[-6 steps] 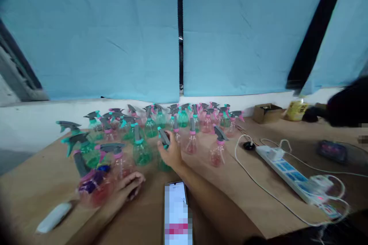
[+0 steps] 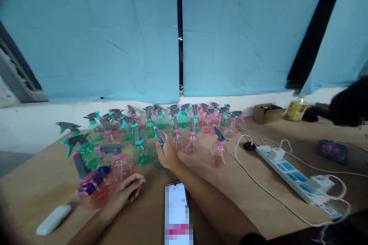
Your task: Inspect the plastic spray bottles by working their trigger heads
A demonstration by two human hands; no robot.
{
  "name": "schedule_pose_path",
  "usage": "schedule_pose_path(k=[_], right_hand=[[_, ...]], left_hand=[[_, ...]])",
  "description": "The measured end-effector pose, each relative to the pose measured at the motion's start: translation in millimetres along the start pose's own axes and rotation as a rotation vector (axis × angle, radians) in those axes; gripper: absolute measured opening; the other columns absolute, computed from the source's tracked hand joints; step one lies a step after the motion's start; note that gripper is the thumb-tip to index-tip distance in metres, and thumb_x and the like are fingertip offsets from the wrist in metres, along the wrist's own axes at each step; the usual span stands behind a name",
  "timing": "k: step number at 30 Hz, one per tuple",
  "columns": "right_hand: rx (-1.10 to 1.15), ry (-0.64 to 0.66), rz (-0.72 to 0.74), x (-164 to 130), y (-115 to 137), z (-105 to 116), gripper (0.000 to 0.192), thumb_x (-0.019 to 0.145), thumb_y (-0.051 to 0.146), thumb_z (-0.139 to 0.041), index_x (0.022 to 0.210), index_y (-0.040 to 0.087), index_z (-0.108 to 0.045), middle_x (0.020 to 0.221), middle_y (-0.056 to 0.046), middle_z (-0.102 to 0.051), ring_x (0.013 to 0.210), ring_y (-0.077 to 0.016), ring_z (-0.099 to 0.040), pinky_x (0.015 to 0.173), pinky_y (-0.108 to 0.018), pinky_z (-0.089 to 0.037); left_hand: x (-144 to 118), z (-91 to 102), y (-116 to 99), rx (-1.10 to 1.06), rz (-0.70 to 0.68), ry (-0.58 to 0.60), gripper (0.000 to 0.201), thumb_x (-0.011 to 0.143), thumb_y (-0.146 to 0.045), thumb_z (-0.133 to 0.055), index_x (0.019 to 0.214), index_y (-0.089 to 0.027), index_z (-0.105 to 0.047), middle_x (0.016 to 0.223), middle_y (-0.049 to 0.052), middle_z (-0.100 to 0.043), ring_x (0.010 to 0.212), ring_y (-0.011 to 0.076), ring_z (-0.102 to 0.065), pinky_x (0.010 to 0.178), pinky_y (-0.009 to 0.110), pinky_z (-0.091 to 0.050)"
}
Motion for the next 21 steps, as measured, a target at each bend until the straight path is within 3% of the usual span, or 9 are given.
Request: schedule_pose_path(k=[4,10,15,21], right_hand=[[-0.194,0.113,0.000,1.1,1.1,-3.1,0.045,0.099,0.036,-0.034,0.136,0.011,-0.041,0.120,-0.018,-0.050,0.115,-0.0302,-0.045,0.102,-0.055,-0.035],[-0.140,0.223,0.056,6.5,1.7,-2.8,0.043,0.099,0.029,-0.035,0.140,0.017,-0.038,0.130,-0.015,-0.048,0.123,-0.0280,-0.042,0.109,-0.053,-0.029],[-0.044,0.132,-0.121,10.1,-4.8,-2.2,0.031,0.093,0.031,-0.050,0.122,0.021,-0.054,0.110,-0.010,-0.060,0.107,-0.0261,-0.054,0.096,-0.044,-0.042],[0.030,0.074,-0.208,9.5,-7.6,-4.2,0.026,0.090,0.031,-0.055,0.113,0.020,-0.057,0.102,-0.008,-0.063,0.096,-0.0228,-0.057,0.087,-0.038,-0.045]], left_hand=[[-0.5,-1.2,-1.8,0.009,0.002,0.005,0.042,0.083,-0.059,-0.057,0.085,-0.018,-0.063,0.056,-0.006,-0.045,0.051,0.0097,-0.038,0.048,0.020,-0.026],[1.1,0.2,2.4,0.011,-0.002,0.009,0.043,0.082,-0.061,-0.058,0.085,-0.019,-0.063,0.057,-0.005,-0.046,0.052,0.0105,-0.041,0.047,0.020,-0.028],[1.1,0.7,2.2,0.016,0.009,0.008,0.043,0.081,-0.062,-0.058,0.084,-0.019,-0.063,0.057,-0.005,-0.049,0.049,0.0097,-0.040,0.046,0.020,-0.028],[2.2,2.3,5.1,0.014,0.008,0.006,0.043,0.080,-0.061,-0.060,0.085,-0.018,-0.064,0.057,-0.005,-0.049,0.049,0.0098,-0.041,0.046,0.020,-0.029]])
Point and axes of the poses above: each hand's wrist, its own x-axis towards the middle knuckle, its own z-axis out of the back of the hand, y = z × x, the point moved 3 cm from there along x, towards the middle knuckle
